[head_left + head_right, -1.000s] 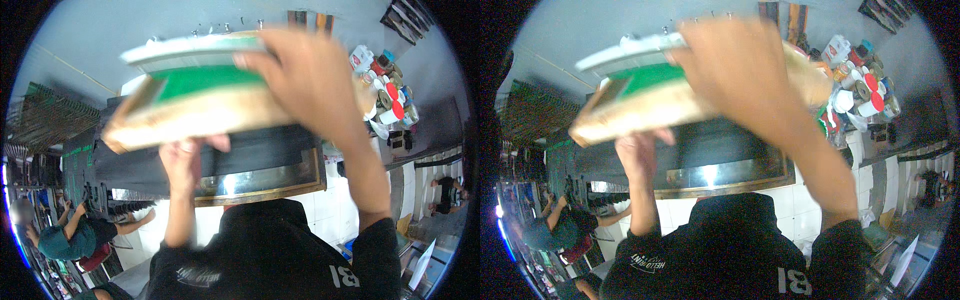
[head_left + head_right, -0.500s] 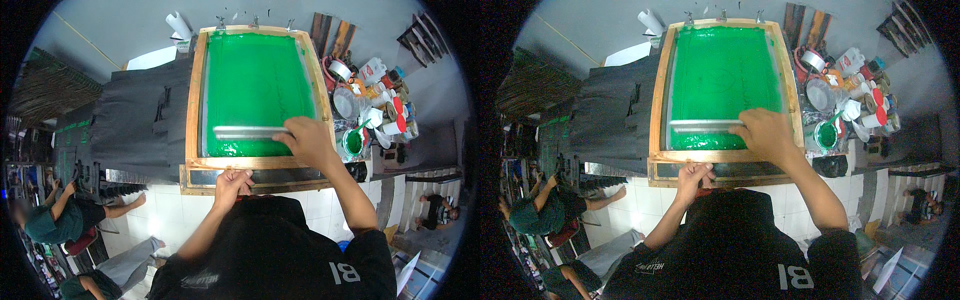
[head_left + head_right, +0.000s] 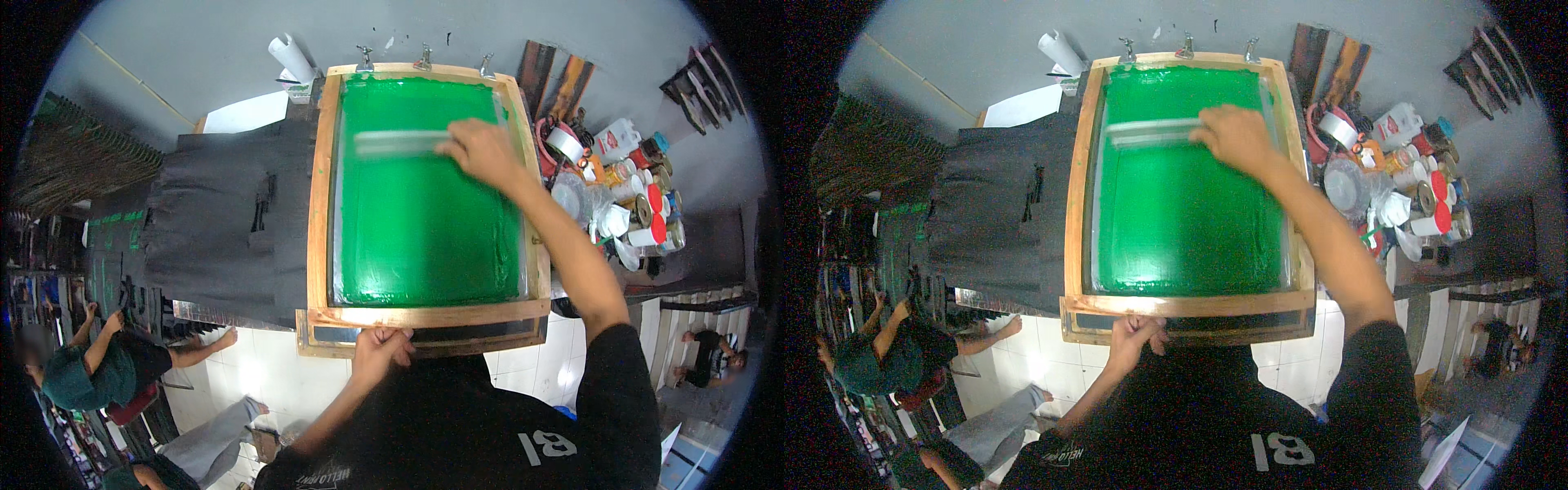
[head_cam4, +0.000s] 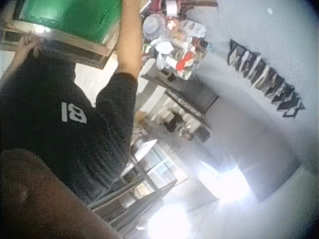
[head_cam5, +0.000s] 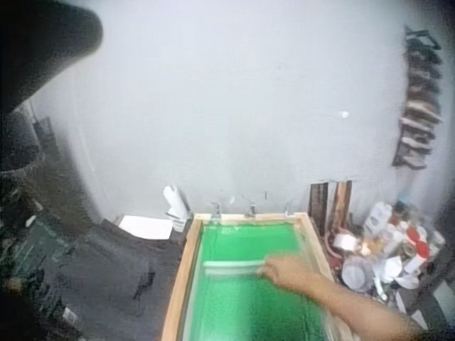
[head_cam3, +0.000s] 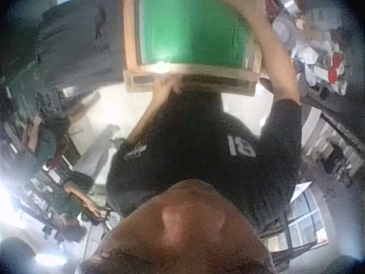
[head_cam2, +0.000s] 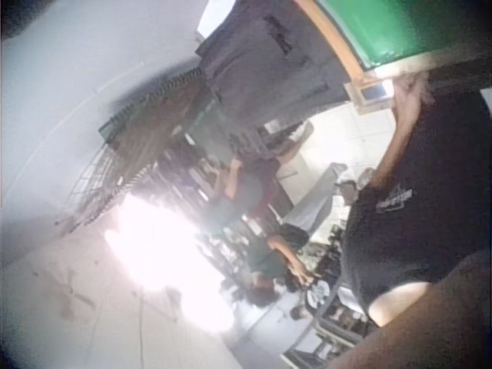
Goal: The person pours green ink onto a screen printing frame and uses a squeegee to spread it evenly. They then place a black t-shirt under the screen, pull the squeegee across to print a design, and lift the screen to reveal the printed shirt. This process is repeated for multiple shirts.
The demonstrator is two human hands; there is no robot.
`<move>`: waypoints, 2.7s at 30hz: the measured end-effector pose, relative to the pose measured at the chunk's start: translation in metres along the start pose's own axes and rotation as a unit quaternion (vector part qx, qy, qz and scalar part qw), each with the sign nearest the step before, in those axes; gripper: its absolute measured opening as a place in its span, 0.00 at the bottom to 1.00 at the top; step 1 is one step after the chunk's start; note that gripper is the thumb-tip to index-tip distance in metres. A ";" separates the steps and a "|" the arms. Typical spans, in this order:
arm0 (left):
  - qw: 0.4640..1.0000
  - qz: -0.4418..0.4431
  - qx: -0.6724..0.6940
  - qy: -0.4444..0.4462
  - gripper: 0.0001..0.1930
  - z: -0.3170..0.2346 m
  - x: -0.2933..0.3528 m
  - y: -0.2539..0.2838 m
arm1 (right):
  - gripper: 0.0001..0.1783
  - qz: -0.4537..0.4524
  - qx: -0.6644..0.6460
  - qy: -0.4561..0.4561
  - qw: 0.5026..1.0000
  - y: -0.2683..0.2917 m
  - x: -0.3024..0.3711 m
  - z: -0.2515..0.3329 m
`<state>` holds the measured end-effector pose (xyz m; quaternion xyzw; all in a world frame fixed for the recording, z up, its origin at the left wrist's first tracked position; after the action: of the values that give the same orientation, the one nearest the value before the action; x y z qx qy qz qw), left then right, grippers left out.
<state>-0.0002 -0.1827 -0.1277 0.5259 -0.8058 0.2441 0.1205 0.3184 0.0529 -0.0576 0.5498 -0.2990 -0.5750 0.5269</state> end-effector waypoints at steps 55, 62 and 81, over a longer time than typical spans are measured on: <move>0.721 -0.025 -0.539 -0.435 0.09 -0.109 -0.022 0.028 | 0.20 -0.001 0.041 -0.059 0.997 0.017 0.194 0.132; 0.678 -0.056 -0.598 -0.424 0.52 -0.064 -0.010 0.069 | 0.17 -0.035 0.070 -0.033 0.996 0.011 0.219 0.136; 0.705 -0.208 -0.613 -0.290 0.41 -0.159 -0.113 0.127 | 0.18 -0.081 0.009 -0.229 0.970 0.286 -0.007 0.168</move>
<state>-0.0782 0.0304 -0.0772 0.5354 -0.6431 -0.4995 0.2242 0.2377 -0.0558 0.2450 0.4310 -0.3717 -0.7233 0.3911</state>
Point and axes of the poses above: each hand's wrist, its own x-axis away from the middle knuckle, its own y-axis out of the back of the hand, z = x × y, the point moved 1 cm from there along -x, towards the middle knuckle, and after that the axes turned 8 degrees about -y, right-handed, at the moved point
